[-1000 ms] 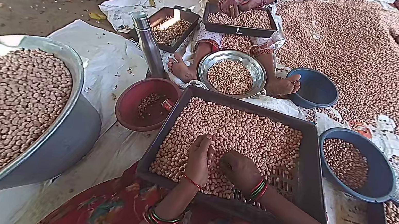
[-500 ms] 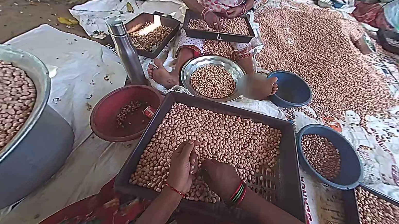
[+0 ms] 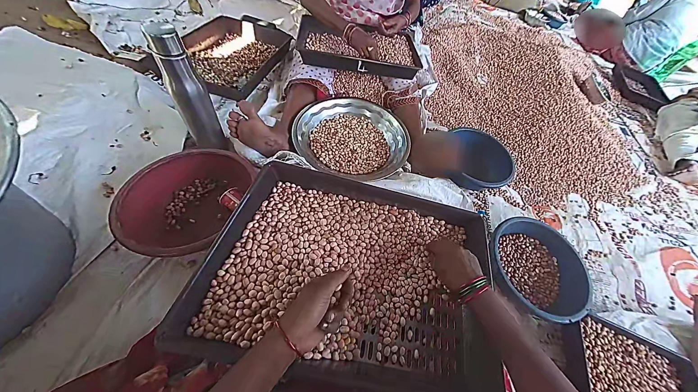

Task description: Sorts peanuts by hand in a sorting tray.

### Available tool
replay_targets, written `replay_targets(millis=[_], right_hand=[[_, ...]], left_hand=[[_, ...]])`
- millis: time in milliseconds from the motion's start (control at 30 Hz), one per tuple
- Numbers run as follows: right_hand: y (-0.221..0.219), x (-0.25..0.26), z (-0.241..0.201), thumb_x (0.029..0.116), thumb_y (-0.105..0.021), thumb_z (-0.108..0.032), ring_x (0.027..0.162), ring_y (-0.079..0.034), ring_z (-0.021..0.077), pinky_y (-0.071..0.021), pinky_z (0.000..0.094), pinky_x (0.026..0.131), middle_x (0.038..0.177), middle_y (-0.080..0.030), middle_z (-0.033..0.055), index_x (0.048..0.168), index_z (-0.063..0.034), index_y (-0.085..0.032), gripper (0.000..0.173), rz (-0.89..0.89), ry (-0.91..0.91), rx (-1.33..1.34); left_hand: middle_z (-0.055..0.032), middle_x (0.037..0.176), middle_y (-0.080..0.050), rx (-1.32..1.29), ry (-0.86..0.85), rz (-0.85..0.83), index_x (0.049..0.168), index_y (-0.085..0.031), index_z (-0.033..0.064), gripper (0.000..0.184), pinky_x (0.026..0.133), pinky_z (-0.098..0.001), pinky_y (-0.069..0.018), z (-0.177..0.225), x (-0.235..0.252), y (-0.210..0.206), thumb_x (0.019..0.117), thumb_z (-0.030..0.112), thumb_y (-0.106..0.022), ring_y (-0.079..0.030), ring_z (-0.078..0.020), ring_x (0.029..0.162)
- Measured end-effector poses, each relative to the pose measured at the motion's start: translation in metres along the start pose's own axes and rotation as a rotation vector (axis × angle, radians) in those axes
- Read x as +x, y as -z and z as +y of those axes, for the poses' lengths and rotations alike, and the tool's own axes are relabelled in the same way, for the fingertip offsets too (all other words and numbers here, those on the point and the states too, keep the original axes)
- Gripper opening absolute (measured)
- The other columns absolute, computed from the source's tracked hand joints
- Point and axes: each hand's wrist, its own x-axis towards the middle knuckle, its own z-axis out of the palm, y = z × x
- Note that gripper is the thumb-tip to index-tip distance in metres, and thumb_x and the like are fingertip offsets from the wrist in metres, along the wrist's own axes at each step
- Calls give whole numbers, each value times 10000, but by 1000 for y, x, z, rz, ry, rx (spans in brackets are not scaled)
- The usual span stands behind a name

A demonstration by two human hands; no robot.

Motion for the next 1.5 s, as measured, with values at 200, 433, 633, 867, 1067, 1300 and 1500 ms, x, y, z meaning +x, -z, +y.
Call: replay_targets(millis=[200,433,633,867,1067,1300,1500], right_hand=[[-1,5,-1,1087,-417,-113,1277,-576,445,-463,591,1018,1439,-540,265,1417,4,-546,373,-9,-18,-13],[3,-3,2,1081,-447,-136,1285,-585,415,-444,579,1048,1387,-590,266,1365,43,-571,358,35,53,130],[23,-46,-10,1057,-504,-91,1125,-656,370,-482,503,1007,1243,-669,263,1299,65,-642,320,48,395,290],[-19,-22,11,1093,-434,-156,1242,-590,463,-474,607,993,1396,-563,279,1400,-20,-590,370,-103,76,-55],[-18,-36,1,1069,-481,-157,1178,-631,435,-478,578,977,1257,-642,290,1250,69,-656,338,13,263,151],[12,-26,-31,1086,-432,-120,1243,-611,421,-456,575,1035,1324,-629,273,1318,37,-635,346,47,328,148],[-23,4,-32,1095,-397,-137,1214,-608,460,-489,586,974,1372,-574,284,1338,37,-606,365,54,174,-18]], left_hand=[[62,568,-447,81,24,-44,886,-556,109,411,358,-138,-250,-2,2,3,1138,305,-298,-304,5,378],[59,585,-455,110,28,-63,934,-561,101,383,363,-134,-263,-2,0,4,1138,300,-305,-316,3,384],[18,611,-530,196,145,-180,1039,-550,91,507,360,-146,-280,-4,2,6,1129,441,-195,-356,-10,382],[46,579,-481,157,130,-133,952,-550,102,397,354,-136,-258,-2,0,4,1136,341,-291,-313,4,371],[40,583,-486,199,114,-133,978,-558,92,408,354,-134,-271,-3,1,4,1137,352,-287,-323,2,369],[34,585,-520,240,160,-179,990,-562,94,462,362,-144,-282,-4,2,5,1136,393,-242,-353,-3,378],[52,587,-464,190,95,-91,909,-535,111,352,364,-137,-271,-2,0,4,1134,276,-321,-316,-2,380]])
